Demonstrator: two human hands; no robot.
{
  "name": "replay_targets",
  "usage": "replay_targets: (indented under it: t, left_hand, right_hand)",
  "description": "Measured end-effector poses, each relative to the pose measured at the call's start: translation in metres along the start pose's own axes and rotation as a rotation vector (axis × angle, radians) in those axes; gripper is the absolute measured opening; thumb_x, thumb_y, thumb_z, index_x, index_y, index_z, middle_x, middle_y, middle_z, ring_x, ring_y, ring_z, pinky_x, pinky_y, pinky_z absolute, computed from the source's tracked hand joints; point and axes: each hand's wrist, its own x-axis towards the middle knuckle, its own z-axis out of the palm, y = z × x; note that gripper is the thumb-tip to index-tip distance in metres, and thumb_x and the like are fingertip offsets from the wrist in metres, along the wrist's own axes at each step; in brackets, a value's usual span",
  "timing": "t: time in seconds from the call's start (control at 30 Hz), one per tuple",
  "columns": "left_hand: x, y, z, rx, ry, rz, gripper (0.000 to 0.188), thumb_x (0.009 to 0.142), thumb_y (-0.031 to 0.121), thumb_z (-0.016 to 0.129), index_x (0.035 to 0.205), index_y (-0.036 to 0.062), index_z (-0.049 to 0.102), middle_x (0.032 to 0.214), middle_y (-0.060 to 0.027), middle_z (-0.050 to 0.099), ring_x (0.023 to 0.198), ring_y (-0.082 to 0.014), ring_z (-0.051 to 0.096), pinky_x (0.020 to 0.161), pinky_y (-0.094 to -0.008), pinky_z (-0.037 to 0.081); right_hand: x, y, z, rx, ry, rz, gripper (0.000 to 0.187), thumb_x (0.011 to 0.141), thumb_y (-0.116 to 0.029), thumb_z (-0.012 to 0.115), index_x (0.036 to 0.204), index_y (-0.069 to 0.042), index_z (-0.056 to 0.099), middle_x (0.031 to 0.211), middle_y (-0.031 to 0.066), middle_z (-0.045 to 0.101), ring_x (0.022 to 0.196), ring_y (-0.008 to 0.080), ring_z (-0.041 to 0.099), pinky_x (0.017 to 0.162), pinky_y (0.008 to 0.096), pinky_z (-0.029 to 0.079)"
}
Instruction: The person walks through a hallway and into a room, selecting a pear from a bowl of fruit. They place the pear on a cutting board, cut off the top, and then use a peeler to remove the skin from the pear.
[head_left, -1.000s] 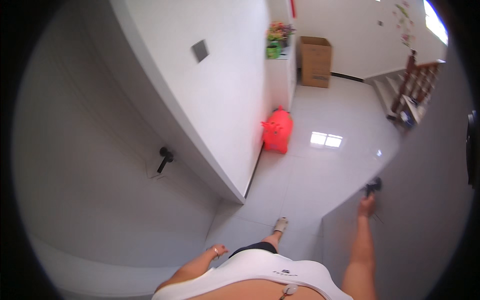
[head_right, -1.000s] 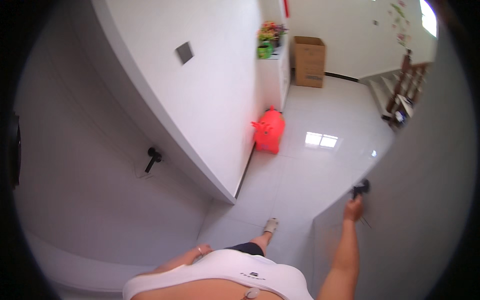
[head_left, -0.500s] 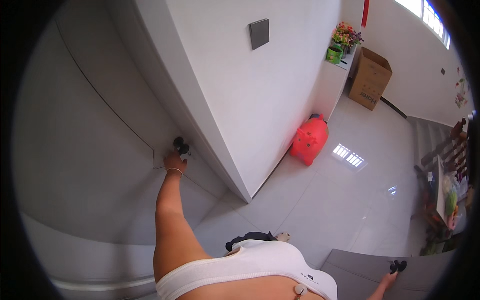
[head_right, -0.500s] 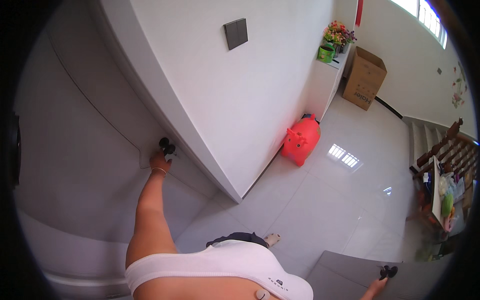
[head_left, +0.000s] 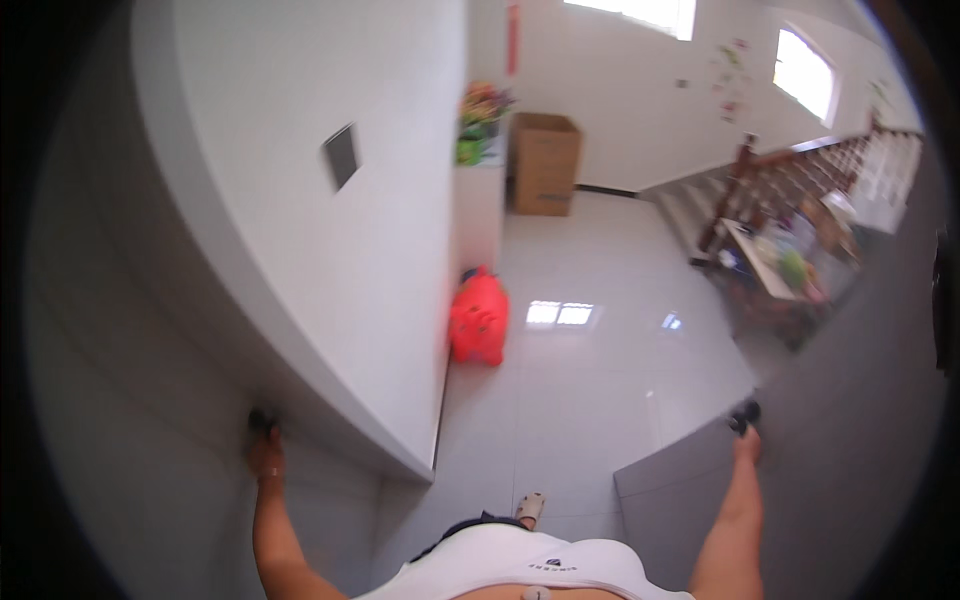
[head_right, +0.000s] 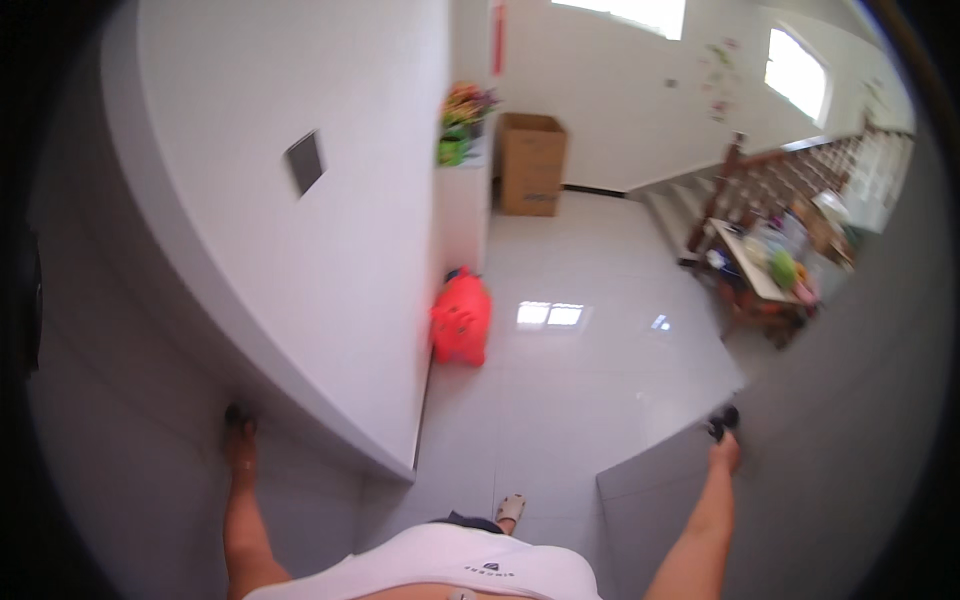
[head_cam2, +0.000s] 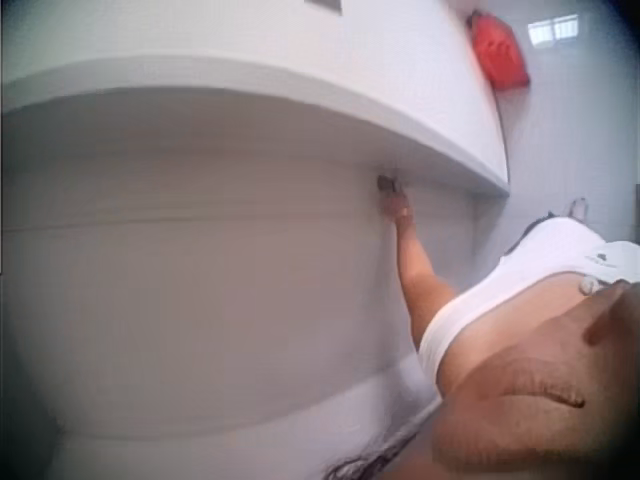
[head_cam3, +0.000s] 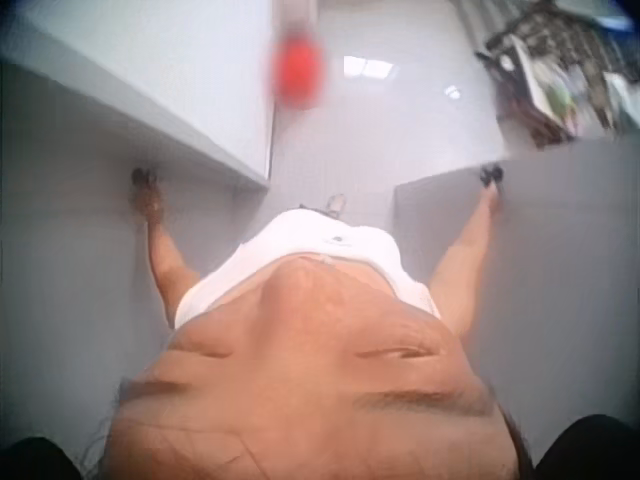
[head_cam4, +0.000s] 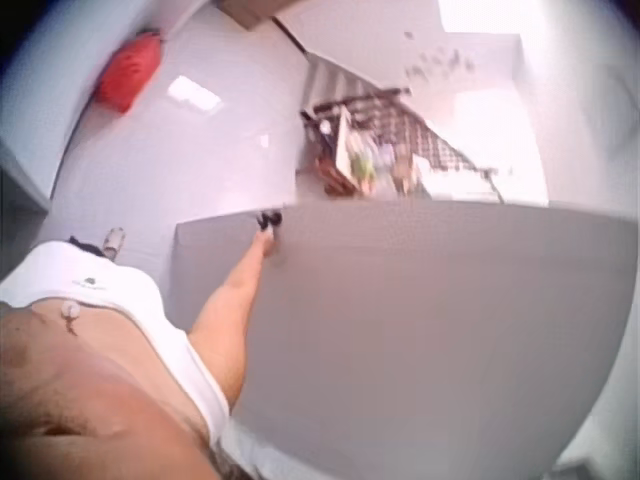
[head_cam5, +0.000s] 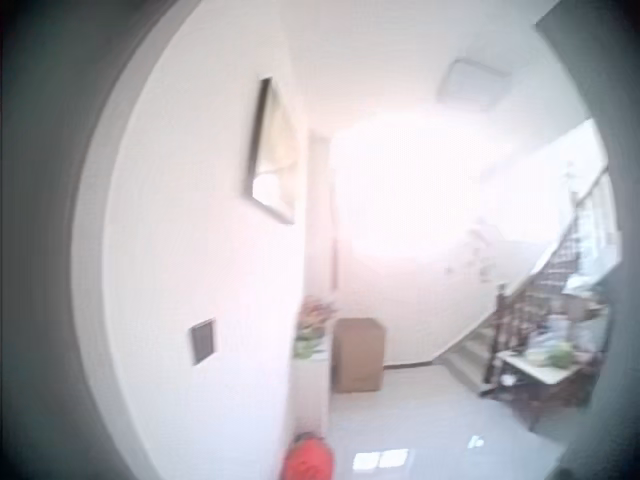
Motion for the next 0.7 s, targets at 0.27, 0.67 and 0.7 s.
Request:
replay_targets:
  t: [0.27, 0.67, 0.7]
  left_hand:
    - [0.004, 0.046, -0.016, -0.033, 0.139, -0.052, 0.046, 0.097, 0.039, 0.051, 0.107, -0.0044, 0.061, 0.095, -0.0227, 0.066, 0.085, -0.0411, 0.063, 0.070, -0.0496, 0.050]
    - [0.023, -0.009, 0.010, -0.207, 0.046, -0.264, 0.047, 0.096, 0.043, 0.052, 0.106, -0.0031, 0.059, 0.098, -0.0240, 0.065, 0.091, -0.0396, 0.064, 0.074, -0.0486, 0.052]
    - [0.023, -0.011, 0.014, -0.203, -0.023, -0.300, 0.051, 0.096, 0.046, 0.049, 0.106, -0.0031, 0.059, 0.100, -0.0242, 0.065, 0.092, -0.0398, 0.064, 0.074, -0.0481, 0.052]
  right_hand:
    - [-0.109, -0.068, -0.037, -0.085, -0.050, 0.111, 0.018, 0.079, -0.010, 0.055, 0.094, -0.010, 0.064, 0.093, 0.0171, 0.068, 0.090, 0.0387, 0.064, 0.076, 0.0491, 0.050]
    - [-0.223, -0.113, -0.047, -0.084, -0.069, -0.012, 0.014, 0.075, -0.016, 0.061, 0.088, -0.012, 0.064, 0.086, 0.0149, 0.068, 0.085, 0.0369, 0.065, 0.074, 0.0474, 0.052]
    - [-0.230, -0.109, -0.047, -0.092, -0.056, -0.035, 0.014, 0.075, -0.016, 0.062, 0.088, -0.012, 0.064, 0.086, 0.0149, 0.068, 0.085, 0.0369, 0.065, 0.074, 0.0473, 0.052]
